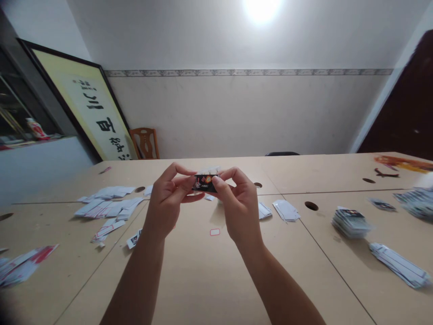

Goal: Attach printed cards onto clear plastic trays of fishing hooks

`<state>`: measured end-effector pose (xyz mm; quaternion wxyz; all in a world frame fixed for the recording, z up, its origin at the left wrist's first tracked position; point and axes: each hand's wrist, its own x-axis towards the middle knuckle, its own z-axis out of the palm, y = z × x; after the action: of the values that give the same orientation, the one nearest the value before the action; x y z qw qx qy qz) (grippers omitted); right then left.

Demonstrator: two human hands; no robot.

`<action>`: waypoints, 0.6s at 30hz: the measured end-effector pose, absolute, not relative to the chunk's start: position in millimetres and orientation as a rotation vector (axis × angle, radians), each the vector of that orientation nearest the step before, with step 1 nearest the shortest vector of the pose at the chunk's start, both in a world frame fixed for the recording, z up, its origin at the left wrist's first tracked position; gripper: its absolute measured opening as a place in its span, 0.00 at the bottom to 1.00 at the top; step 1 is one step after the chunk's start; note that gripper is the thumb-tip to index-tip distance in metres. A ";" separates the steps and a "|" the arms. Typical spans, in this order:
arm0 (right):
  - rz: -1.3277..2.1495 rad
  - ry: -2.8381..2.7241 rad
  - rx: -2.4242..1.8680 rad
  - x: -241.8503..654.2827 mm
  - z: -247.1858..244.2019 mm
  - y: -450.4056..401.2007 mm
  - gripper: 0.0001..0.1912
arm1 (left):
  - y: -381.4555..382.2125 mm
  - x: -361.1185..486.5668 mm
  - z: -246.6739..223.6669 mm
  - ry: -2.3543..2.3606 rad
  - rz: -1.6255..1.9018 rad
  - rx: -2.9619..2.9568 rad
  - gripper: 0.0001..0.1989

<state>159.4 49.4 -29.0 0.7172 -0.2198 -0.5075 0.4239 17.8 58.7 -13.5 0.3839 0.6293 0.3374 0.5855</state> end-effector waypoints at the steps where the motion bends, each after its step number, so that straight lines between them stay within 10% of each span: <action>1: 0.938 -1.120 -0.491 159.5 -28.7 49.6 0.10 | 57.9 17.5 -12.9 0.863 1.495 1.603 0.10; 18: 0.747 -1.184 -0.755 166.3 -24.0 49.0 0.12 | 50.0 9.5 -6.0 0.842 1.423 1.513 0.11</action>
<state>166.3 49.0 -24.0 0.7002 -0.3391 -0.5314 0.3352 9.5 50.0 -6.0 0.4351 0.6078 0.3384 0.5716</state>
